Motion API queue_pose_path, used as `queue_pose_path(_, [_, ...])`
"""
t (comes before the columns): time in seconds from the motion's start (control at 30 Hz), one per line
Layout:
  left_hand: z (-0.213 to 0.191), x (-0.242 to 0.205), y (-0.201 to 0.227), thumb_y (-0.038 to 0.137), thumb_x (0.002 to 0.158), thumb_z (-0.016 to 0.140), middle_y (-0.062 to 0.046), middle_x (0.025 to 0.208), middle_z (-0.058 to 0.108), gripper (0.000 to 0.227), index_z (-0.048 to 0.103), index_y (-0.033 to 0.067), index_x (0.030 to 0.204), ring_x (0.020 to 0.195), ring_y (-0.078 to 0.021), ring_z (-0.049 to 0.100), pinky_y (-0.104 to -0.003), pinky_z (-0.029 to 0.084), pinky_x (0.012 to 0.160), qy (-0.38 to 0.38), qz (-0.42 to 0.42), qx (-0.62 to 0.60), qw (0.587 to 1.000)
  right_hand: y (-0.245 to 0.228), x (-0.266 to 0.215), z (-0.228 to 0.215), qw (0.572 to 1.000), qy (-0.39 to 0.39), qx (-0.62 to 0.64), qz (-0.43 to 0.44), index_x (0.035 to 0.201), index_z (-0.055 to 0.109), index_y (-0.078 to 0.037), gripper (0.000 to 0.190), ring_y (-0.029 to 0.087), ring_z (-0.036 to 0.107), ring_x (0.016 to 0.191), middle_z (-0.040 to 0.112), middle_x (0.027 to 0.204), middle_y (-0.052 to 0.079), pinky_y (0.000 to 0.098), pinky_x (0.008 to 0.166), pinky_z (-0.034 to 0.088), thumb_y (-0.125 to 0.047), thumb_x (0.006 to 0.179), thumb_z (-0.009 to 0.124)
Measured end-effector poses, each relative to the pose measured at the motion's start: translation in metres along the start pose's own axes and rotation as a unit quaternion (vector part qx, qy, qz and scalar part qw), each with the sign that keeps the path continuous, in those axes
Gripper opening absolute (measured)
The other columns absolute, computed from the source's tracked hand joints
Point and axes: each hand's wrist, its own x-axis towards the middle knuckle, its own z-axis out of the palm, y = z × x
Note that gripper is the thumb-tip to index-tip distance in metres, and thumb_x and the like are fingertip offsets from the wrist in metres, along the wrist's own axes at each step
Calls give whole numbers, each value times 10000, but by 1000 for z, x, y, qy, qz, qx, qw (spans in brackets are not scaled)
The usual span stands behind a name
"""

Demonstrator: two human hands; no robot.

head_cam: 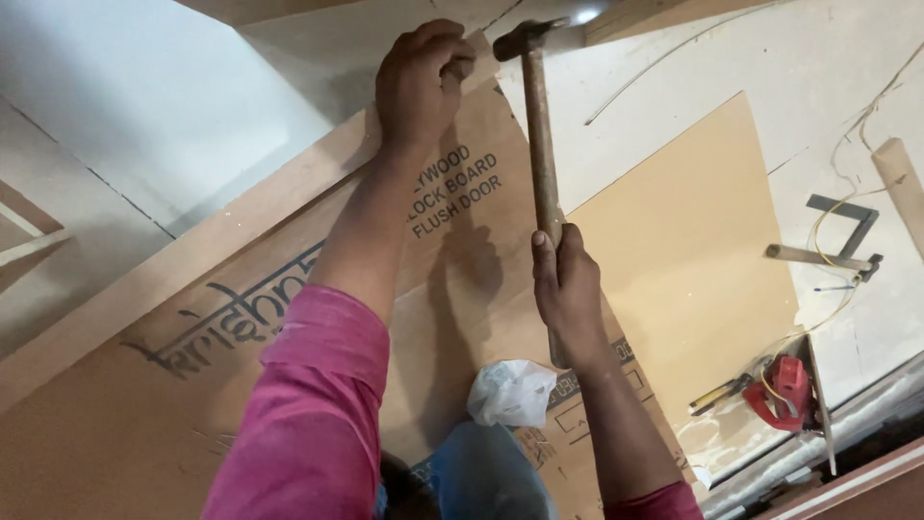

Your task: Assembling a wooden frame onto a plywood board using glue and a hammer to secure it with nails.

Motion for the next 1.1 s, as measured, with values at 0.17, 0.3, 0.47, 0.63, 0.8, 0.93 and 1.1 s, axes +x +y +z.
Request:
queue_pose_path(0.17, [-24,3,23,418,675,960,-161,1192,615,772,679,10,1268,1100,-326,590,-460,510,928,-48,25,209,976,-2,-23,-5,997,12,68,23,997,535,-39,364,155,587,510,593,624,73,346,466,472,-391,1070,481])
queue_pose_path(0.3, [-15,0,9,396,727,967,-155,1104,589,655,672,12,1168,1030,-317,581,-448,513,916,-50,14,191,980,-4,-29,-5,989,-28,115,83,969,513,-44,386,115,516,483,533,610,29,318,434,443,-417,1068,486])
queue_pose_path(0.47, [-15,2,12,396,727,946,-157,1076,595,624,676,17,1144,990,-315,591,-453,511,897,-48,17,210,976,-20,-28,-16,993,-7,112,32,953,521,-51,383,98,532,489,549,619,16,290,438,456,-415,1067,483])
queue_pose_path(0.63, [-23,4,27,401,723,934,-143,1060,618,579,694,42,1110,980,-318,604,-458,507,879,-54,-13,183,982,-23,-33,-23,976,87,161,-117,1024,499,-36,379,93,549,543,570,693,29,267,480,469,-400,1117,454])
queue_pose_path(0.8, [-26,5,28,383,724,923,-157,1057,611,558,690,41,1098,956,-326,595,-462,505,875,-66,-29,177,982,10,-14,11,929,149,264,-214,1097,437,-60,381,91,538,572,550,745,33,259,514,474,-441,1116,454])
queue_pose_path(0.93, [-24,5,25,404,718,919,-170,1063,588,607,665,10,1103,979,-340,576,-474,506,899,-81,-16,207,975,14,-23,27,963,37,259,-60,1019,469,-76,355,105,493,507,523,682,26,277,453,445,-421,1101,471])
queue_pose_path(1.1, [-33,3,20,327,648,866,-168,1112,551,702,637,32,1243,1061,-350,555,-481,500,924,-107,32,150,982,31,-69,80,763,-103,590,245,933,495,-141,417,123,451,407,475,581,-15,293,359,426,-531,1049,402])
